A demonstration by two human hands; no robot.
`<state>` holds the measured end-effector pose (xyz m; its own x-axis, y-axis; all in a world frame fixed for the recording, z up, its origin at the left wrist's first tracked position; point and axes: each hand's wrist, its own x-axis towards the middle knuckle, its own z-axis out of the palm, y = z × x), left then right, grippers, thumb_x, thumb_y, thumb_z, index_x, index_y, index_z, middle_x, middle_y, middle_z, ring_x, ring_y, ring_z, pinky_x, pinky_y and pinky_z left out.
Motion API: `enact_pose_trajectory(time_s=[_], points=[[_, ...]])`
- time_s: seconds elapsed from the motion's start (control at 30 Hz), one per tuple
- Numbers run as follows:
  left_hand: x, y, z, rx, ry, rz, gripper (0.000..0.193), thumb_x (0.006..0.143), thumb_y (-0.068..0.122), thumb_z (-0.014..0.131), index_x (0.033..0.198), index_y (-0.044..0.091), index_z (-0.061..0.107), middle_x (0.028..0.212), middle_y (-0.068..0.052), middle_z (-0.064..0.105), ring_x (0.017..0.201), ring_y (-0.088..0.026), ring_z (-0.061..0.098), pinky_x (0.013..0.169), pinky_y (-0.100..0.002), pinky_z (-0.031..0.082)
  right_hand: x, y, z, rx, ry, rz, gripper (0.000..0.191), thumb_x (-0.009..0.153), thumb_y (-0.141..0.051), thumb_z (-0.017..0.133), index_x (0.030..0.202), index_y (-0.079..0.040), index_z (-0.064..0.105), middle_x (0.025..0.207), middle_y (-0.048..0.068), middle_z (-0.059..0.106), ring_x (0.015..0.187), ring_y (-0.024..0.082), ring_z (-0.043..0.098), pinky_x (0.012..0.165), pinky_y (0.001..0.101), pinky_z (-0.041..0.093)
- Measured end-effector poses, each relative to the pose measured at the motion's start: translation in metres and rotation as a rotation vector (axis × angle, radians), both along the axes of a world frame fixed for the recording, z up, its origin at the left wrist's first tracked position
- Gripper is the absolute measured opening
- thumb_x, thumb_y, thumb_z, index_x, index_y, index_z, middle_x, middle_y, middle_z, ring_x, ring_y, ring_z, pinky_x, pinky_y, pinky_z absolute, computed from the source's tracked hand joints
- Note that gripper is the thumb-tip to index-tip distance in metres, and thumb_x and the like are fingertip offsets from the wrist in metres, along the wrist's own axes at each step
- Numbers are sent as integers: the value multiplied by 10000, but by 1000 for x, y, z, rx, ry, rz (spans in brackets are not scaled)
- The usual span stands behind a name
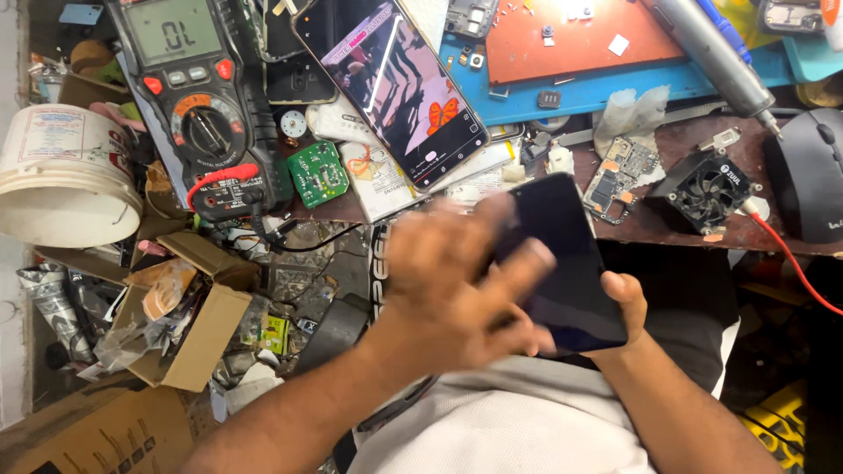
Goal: The person disassembles a smartphone, removes the back cover and internal frame, disconnects and lifts out the battery, then reassembles the phone and powers it on, holding it while it boots to the realme UI startup screen before reopening the back cover to work on the battery again.
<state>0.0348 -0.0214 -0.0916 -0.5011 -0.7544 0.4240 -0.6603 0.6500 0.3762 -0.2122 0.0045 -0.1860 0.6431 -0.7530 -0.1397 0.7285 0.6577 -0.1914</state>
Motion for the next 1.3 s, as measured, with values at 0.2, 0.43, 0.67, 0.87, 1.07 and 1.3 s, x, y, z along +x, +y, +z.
enact_pose_trajectory(time_s=[0.2,0.43,0.67,0.87,1.07,1.3], points=[[-16,17,3,-157,-202,-498,695,943,802,537,1196,177,707,1611,-6,413,1408,-260,344,1179,-478,260,-1,-1,-6,37,-132,-79,834,1012,-471,638,1543,106,354,1435,333,446,1054,385,644,914,472,582],[8,-11,1,-76,-68,315,753,992,736,473,1454,165,637,1605,-288,321,1409,-436,310,1164,-611,207,11,-14,7,-91,-216,-15,840,960,-418,592,1612,45,333,1486,326,438,1093,404,643,838,517,596],[-4,10,-9,-12,-27,-327,675,1003,760,495,1272,178,707,1652,-163,399,1484,-324,318,1237,-544,209,2,-2,-2,90,172,-98,915,862,-506,663,1581,-28,361,1467,244,489,1229,382,586,1039,539,496],[-3,-1,5,-193,-44,-163,667,1007,764,503,1132,147,722,1575,-130,482,1403,-302,401,1160,-537,264,4,0,3,-124,304,-68,934,871,-464,720,1596,14,374,1453,266,502,1224,367,586,1041,503,506],[18,-16,7,208,413,187,569,1054,571,464,1206,62,669,1214,-185,660,1060,-300,636,935,-424,521,28,0,31,-807,770,-219,802,910,-191,711,1612,-171,325,1562,268,384,1141,313,625,899,449,584],[11,-4,-7,507,606,-86,772,1093,625,491,1511,-24,477,1165,-147,724,969,-213,747,877,-299,603,34,0,62,-1269,1551,-351,842,734,-148,835,1459,-144,407,1456,284,404,976,270,674,661,336,545]])
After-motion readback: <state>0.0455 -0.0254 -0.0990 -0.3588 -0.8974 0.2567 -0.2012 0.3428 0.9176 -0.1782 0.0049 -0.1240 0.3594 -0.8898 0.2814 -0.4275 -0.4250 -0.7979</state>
